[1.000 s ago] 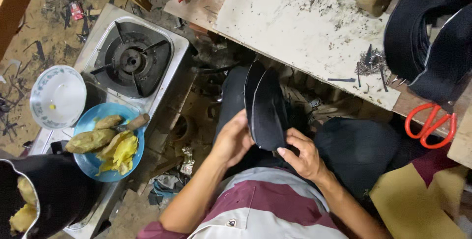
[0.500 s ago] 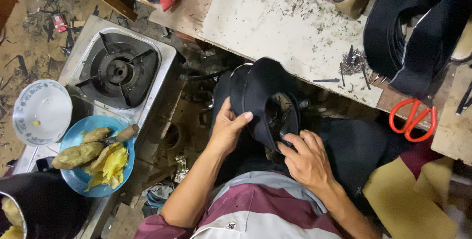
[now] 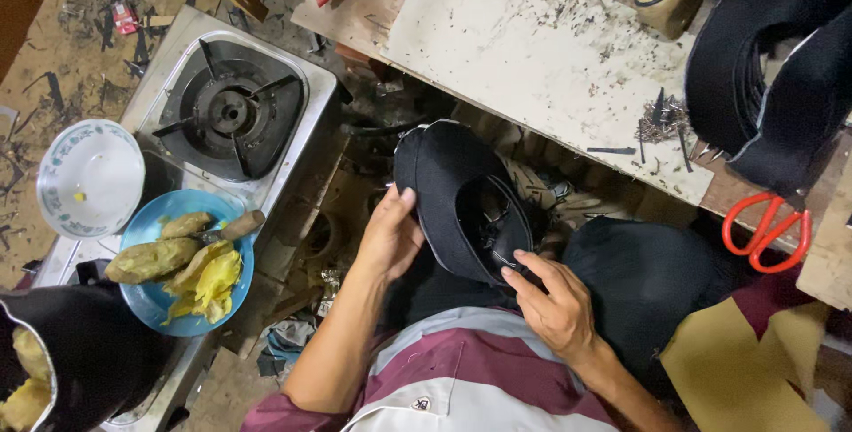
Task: The person trims the edges of black shoe upper parts using red-handled scissors. They handle multiple parts one at a time, cut along the edges, and stack the trimmed pieces on the table.
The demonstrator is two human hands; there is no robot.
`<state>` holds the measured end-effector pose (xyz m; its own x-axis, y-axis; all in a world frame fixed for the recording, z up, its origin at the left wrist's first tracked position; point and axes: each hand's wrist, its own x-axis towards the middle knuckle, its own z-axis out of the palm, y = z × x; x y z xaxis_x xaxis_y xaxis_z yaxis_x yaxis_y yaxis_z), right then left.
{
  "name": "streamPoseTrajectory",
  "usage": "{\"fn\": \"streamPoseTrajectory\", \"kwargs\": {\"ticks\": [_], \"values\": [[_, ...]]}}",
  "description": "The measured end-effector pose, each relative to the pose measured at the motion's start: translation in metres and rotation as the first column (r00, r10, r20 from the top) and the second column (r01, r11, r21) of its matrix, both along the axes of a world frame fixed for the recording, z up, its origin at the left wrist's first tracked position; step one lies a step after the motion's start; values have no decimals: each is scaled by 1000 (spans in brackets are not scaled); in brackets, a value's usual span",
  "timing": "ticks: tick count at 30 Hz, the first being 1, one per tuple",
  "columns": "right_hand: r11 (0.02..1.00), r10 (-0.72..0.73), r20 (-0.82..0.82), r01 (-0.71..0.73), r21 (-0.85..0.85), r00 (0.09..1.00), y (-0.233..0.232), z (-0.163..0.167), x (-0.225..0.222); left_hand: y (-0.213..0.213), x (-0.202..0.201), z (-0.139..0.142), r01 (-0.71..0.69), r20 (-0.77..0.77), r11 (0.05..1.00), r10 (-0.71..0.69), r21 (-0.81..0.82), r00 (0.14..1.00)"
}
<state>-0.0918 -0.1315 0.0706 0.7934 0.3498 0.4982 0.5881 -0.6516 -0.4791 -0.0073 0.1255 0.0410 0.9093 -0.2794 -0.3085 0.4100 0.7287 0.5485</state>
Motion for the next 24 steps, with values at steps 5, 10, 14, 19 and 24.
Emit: {"fn": "streamPoseTrajectory", "kwargs": {"ticks": [5,10,14,19,24], "values": [[1000,-2,38,2,14,999,2,-10,0,16,0,-4,15,-104,999,-9,50,995],[998,60,26,-61,18,998,4,-17,4,32,0,-18,-38,-107,998,42,41,993],[991,134,-118,-136,-9,984,10,-17,12,37,-3,-29,-61,-221,997,69,43,973],[985,169,-83,-172,-31,982,26,-15,28,37,-5,-39,-26,-129,988,47,153,990],[970,212,-114,-223,-97,971,24,-12,32,42,-2,-40,-58,-143,980,86,193,986]]}}
